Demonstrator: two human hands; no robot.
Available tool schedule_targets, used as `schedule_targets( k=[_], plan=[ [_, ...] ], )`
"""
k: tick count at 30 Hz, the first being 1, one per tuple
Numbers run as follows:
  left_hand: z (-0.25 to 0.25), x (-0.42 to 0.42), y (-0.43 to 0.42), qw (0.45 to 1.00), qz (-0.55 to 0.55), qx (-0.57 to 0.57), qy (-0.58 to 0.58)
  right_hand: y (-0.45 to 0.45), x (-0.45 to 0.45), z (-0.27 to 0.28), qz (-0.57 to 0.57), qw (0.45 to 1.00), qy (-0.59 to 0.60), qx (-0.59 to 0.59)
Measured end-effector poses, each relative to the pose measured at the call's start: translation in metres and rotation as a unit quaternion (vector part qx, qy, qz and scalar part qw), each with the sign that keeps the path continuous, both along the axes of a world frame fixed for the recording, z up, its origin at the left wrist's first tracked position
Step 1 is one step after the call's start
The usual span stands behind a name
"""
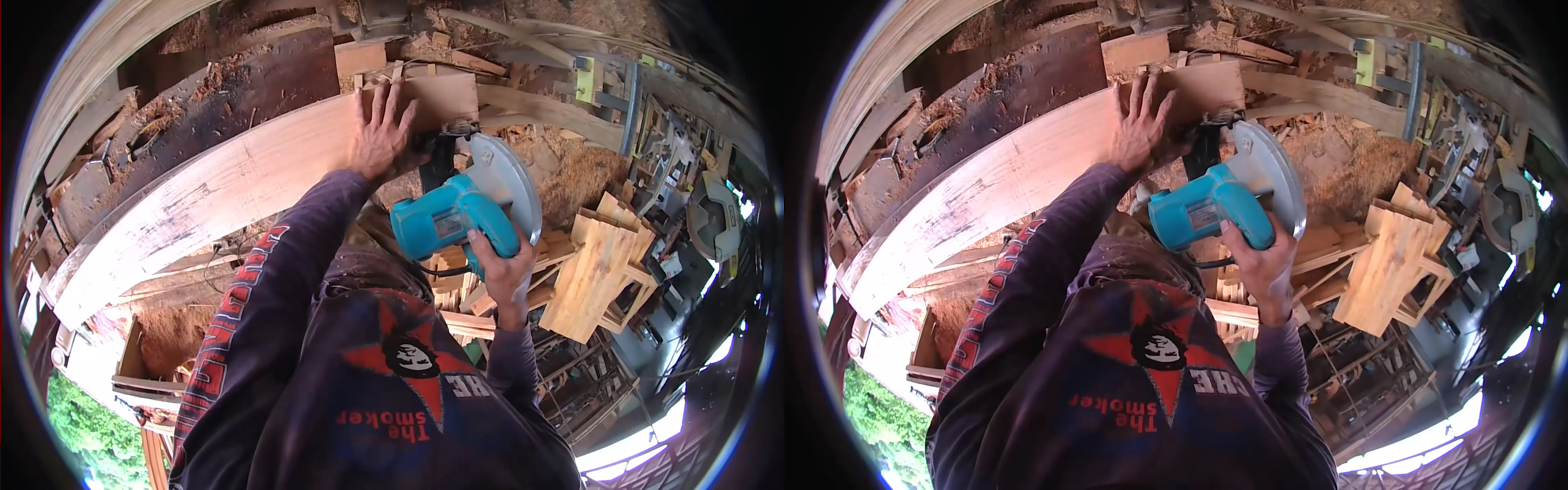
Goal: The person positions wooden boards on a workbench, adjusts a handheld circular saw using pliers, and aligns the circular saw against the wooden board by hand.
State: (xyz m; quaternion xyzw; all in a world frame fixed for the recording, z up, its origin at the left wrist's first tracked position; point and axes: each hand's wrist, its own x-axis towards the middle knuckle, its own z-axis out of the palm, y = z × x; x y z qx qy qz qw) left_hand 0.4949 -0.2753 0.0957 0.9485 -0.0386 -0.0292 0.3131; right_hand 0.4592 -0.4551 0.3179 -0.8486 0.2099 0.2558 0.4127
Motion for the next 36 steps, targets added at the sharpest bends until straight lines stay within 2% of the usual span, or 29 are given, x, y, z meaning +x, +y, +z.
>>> schedule_targets(
  k=[2, 7, 17, 23, 28, 36],
  plan=[
    [-0.001, 0.000, 0.000, 1.000, 0.010, -0.015, -0.008, 0.000, 0.002, -0.003, -0.011, 1.000, 0.009, -0.002],
    [-0.002, 0.001, 0.000, 0.999, 0.021, -0.036, -0.020, -0.008, 0.002, -0.012, 0.049, 0.997, -0.011, -0.065],
    [-0.008, 0.002, 0.000, 0.998, 0.035, -0.051, -0.026, 0.005, 0.018, -0.008, 0.034, 0.997, 0.022, -0.060],
    [-0.006, 0.004, -0.001, 0.996, 0.047, -0.068, -0.030, 0.007, 0.022, -0.009, 0.029, 0.999, 0.007, -0.046],
    [-0.009, 0.002, 0.000, 0.997, 0.042, -0.067, -0.022, 0.015, 0.029, -0.007, 0.083, 0.994, -0.031, -0.071],
    [-0.008, 0.005, -0.002, 0.997, 0.054, -0.045, -0.037, 0.017, 0.032, -0.006, 0.073, 0.995, -0.017, -0.064]
  ],
)
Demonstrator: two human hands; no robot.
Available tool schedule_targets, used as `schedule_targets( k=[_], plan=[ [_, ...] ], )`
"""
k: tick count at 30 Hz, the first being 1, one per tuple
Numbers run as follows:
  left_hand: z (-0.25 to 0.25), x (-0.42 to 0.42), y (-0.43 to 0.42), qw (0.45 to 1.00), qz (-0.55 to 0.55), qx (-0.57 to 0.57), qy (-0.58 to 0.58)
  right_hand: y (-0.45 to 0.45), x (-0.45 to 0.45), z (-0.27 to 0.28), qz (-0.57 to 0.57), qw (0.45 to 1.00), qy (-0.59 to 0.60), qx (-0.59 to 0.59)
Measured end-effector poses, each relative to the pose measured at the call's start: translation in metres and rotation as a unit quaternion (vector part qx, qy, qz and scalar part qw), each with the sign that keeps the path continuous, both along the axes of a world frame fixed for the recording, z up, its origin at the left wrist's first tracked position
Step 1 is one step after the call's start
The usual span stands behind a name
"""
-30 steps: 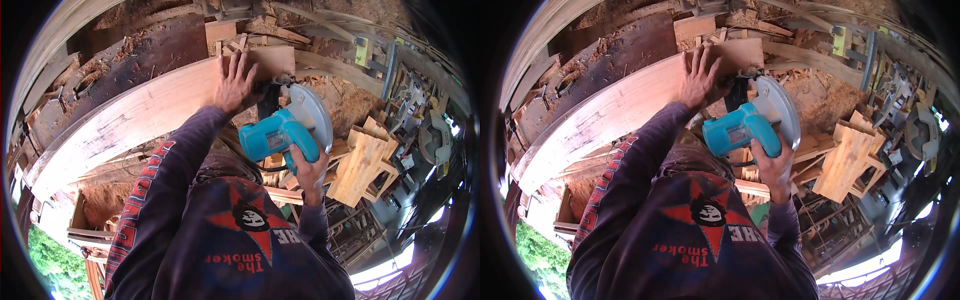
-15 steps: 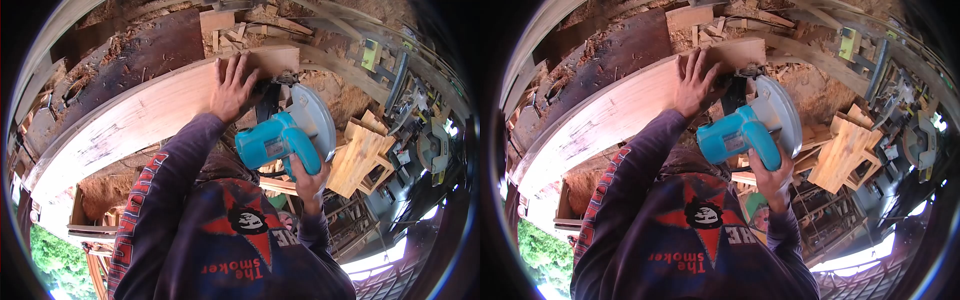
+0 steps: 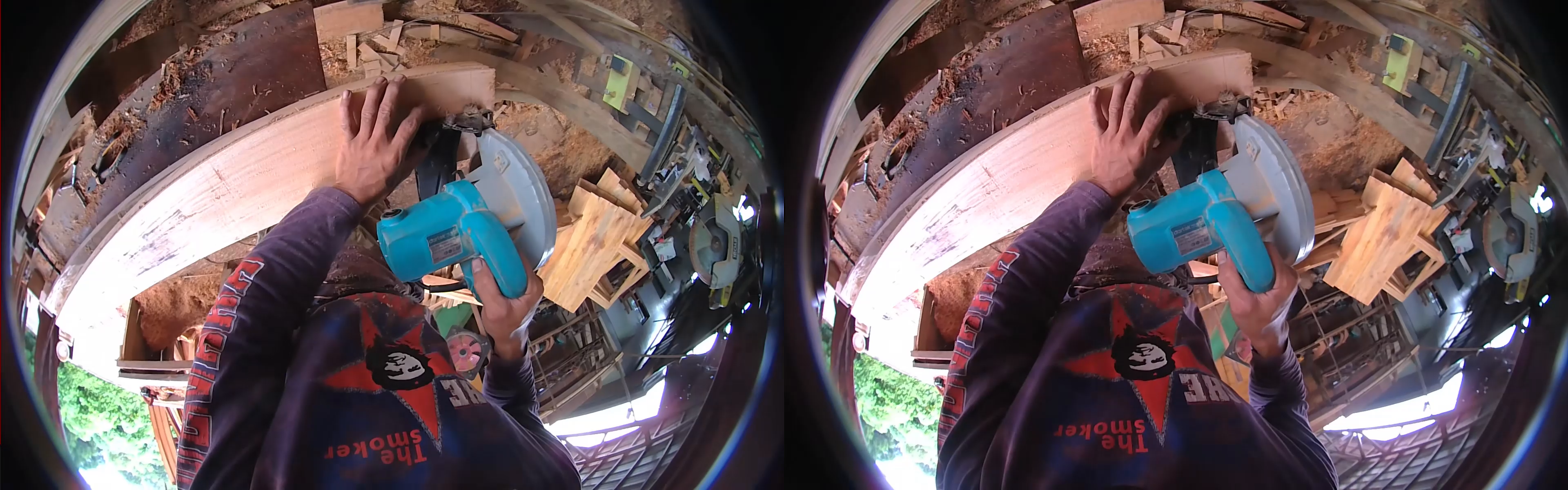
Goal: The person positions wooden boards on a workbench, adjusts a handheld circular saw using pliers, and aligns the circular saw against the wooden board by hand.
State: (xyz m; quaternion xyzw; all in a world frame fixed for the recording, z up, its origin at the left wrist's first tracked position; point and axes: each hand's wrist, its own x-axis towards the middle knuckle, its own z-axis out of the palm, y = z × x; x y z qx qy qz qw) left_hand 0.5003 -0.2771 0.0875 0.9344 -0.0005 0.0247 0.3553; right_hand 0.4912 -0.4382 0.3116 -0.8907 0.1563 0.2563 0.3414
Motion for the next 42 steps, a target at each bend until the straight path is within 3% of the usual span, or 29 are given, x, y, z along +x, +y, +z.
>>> schedule_targets(
  k=[11, 26, 32, 42],
  plan=[
    [0.004, 0.002, 0.001, 1.000, -0.001, -0.005, 0.019, 0.005, 0.003, 0.001, -0.013, 1.000, -0.002, 0.005],
    [0.003, 0.001, 0.002, 0.999, -0.009, -0.013, 0.039, 0.003, 0.008, -0.002, 0.123, 0.989, -0.058, -0.052],
    [0.003, 0.001, 0.002, 0.999, -0.010, -0.014, 0.039, 0.007, 0.013, 0.000, 0.123, 0.989, -0.051, -0.061],
    [0.005, 0.001, 0.002, 0.998, -0.010, -0.014, 0.061, 0.011, 0.012, -0.004, 0.031, 0.998, -0.046, -0.029]
  ],
)
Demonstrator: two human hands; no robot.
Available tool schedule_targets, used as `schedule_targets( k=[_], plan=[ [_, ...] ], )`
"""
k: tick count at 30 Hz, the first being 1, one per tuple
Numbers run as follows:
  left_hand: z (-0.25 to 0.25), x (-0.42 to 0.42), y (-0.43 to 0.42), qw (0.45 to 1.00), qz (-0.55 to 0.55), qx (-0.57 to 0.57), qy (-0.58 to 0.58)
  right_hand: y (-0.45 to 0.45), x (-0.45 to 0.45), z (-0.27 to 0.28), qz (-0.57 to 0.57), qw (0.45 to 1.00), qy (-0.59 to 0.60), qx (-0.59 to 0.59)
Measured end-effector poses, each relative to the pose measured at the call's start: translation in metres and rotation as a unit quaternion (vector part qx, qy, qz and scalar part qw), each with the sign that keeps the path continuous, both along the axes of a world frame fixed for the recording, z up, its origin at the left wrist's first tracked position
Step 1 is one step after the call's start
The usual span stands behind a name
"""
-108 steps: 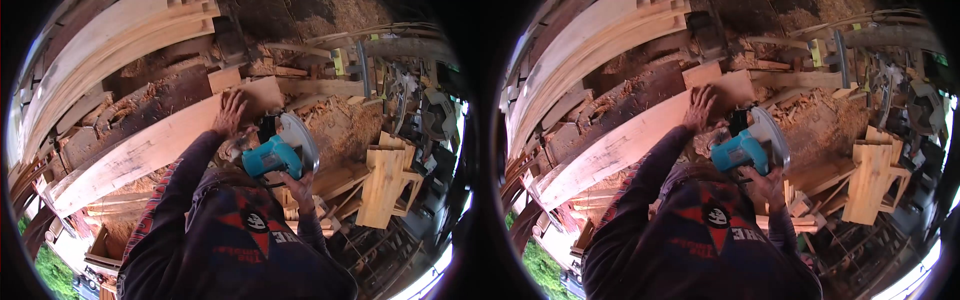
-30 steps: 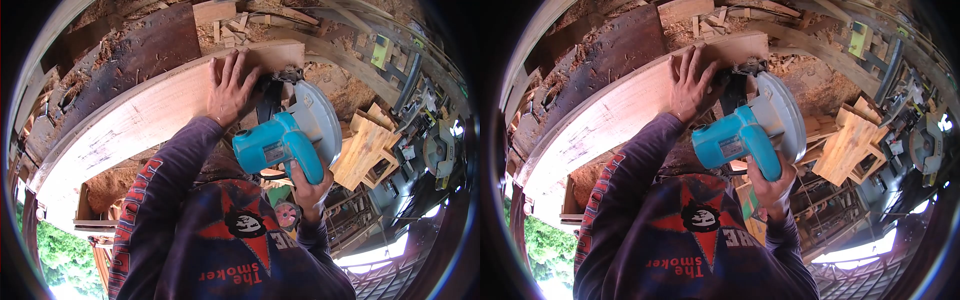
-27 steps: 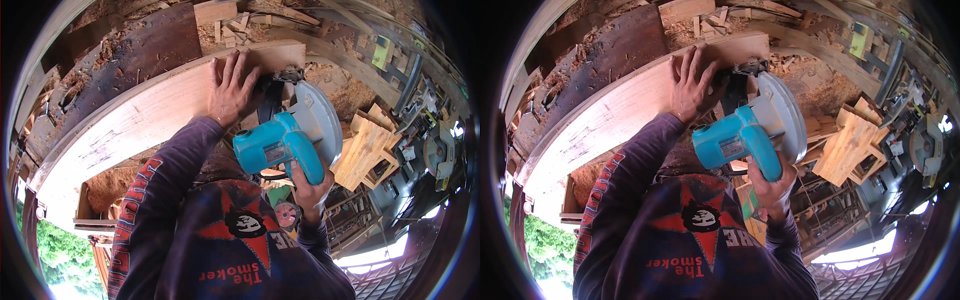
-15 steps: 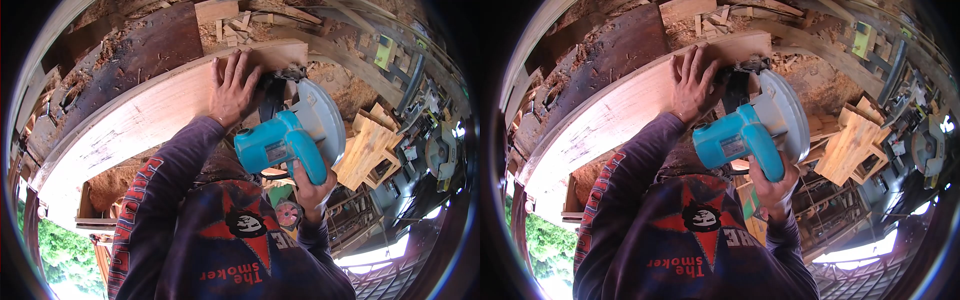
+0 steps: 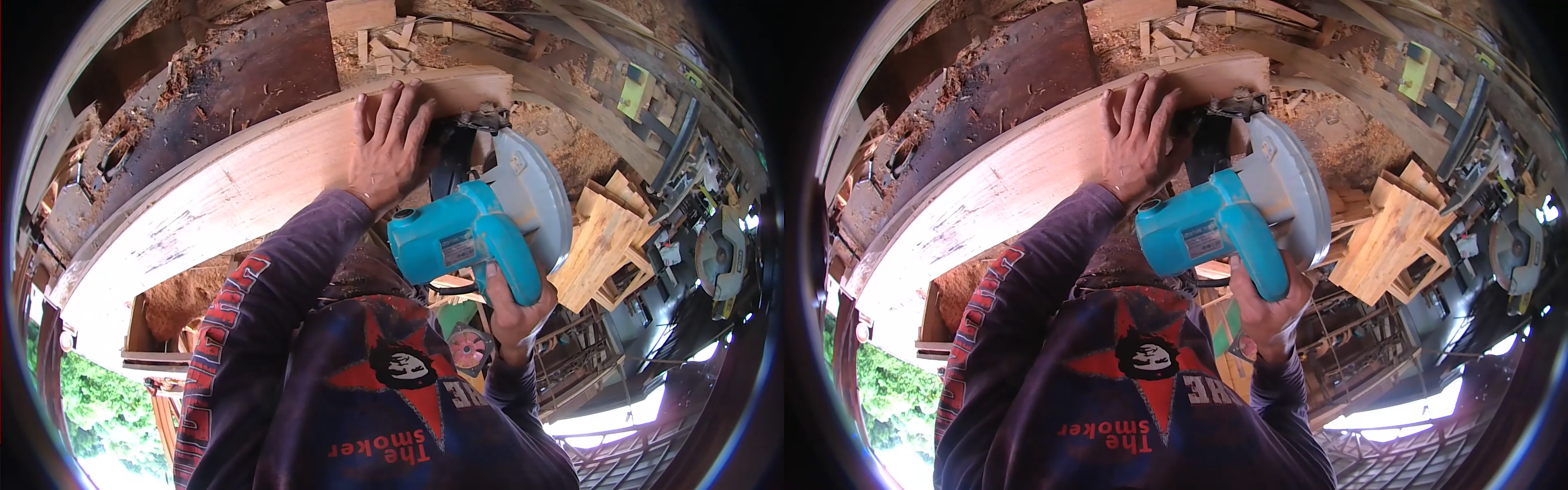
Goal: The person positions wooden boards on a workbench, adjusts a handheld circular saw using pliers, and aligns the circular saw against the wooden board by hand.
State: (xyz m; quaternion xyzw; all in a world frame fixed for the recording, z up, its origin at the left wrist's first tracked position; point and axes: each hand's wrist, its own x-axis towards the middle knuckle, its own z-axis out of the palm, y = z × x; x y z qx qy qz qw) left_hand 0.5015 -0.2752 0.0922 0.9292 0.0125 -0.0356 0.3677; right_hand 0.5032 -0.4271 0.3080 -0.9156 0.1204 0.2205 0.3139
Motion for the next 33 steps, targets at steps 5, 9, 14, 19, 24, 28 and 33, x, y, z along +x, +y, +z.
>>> schedule_targets(
  k=[5, 9, 14, 19, 24, 28, 33],
  plan=[
    [0.001, 0.001, -0.001, 1.000, 0.010, 0.001, 0.011, 0.002, 0.001, 0.001, -0.010, 1.000, 0.004, -0.001],
    [0.000, 0.001, -0.002, 1.000, 0.015, 0.014, 0.000, 0.002, 0.003, 0.000, -0.011, 1.000, 0.011, 0.000],
    [-0.002, 0.001, -0.003, 1.000, 0.017, 0.009, 0.004, 0.003, 0.007, -0.001, 0.025, 1.000, -0.008, -0.009],
    [-0.003, 0.001, -0.002, 1.000, 0.015, 0.007, 0.000, 0.006, 0.010, -0.001, 0.006, 1.000, 0.000, 0.000],
    [-0.005, 0.001, -0.002, 1.000, 0.014, 0.017, -0.008, 0.008, 0.014, -0.002, 0.019, 1.000, -0.005, -0.006],
    [-0.005, 0.000, -0.002, 1.000, 0.013, 0.023, -0.015, 0.008, 0.014, -0.003, 0.011, 1.000, -0.012, 0.000],
    [-0.004, 0.001, -0.001, 1.000, 0.014, 0.015, -0.011, 0.007, 0.017, -0.003, 0.066, 0.997, -0.022, -0.026]
  ],
)
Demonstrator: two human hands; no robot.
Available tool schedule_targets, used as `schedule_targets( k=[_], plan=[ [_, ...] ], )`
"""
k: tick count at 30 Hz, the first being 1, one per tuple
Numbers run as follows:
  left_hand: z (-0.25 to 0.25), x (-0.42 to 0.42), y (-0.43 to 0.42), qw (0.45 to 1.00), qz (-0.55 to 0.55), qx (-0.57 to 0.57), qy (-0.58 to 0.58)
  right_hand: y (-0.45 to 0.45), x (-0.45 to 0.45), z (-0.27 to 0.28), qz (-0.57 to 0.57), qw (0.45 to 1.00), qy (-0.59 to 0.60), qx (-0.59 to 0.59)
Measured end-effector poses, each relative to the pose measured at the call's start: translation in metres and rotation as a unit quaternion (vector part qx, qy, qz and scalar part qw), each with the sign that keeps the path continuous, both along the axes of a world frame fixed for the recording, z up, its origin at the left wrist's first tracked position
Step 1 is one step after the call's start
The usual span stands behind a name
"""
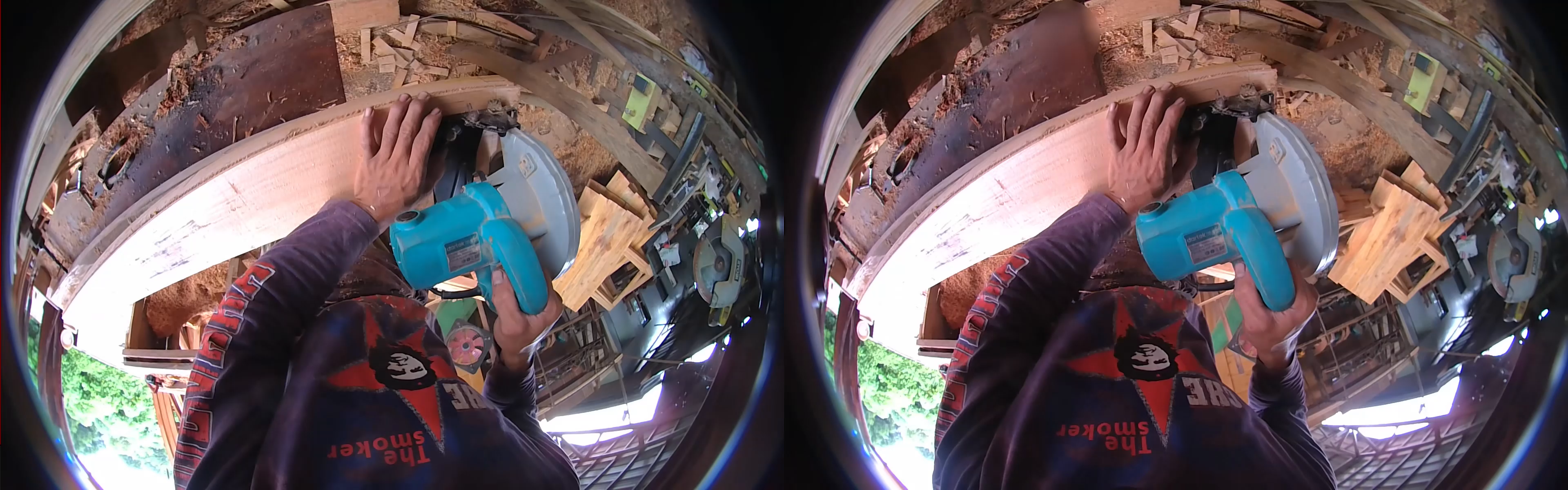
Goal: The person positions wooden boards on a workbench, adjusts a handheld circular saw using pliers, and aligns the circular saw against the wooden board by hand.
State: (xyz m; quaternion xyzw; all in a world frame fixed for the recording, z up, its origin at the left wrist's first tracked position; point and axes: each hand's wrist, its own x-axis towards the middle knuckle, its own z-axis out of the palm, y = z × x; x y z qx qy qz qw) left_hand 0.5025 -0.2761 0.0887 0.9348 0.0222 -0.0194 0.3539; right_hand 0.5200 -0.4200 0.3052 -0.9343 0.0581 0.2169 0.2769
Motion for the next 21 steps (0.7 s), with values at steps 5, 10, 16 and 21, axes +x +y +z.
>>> schedule_targets(
  k=[5, 10, 16, 21],
  plan=[
    [-0.001, 0.000, 0.000, 1.000, 0.001, 0.008, -0.004, 0.003, 0.003, 0.001, -0.008, 1.000, 0.009, -0.002],
    [-0.002, 0.000, 0.000, 1.000, 0.001, 0.017, -0.004, 0.008, 0.008, 0.001, -0.041, 0.999, 0.010, 0.015],
    [-0.002, -0.001, 0.000, 1.000, -0.001, 0.018, 0.000, 0.010, 0.009, 0.000, -0.059, 0.998, 0.008, 0.016],
    [-0.002, -0.002, 0.001, 1.000, 0.002, 0.001, 0.001, 0.011, 0.014, 0.000, -0.026, 1.000, 0.004, 0.004]
  ],
)
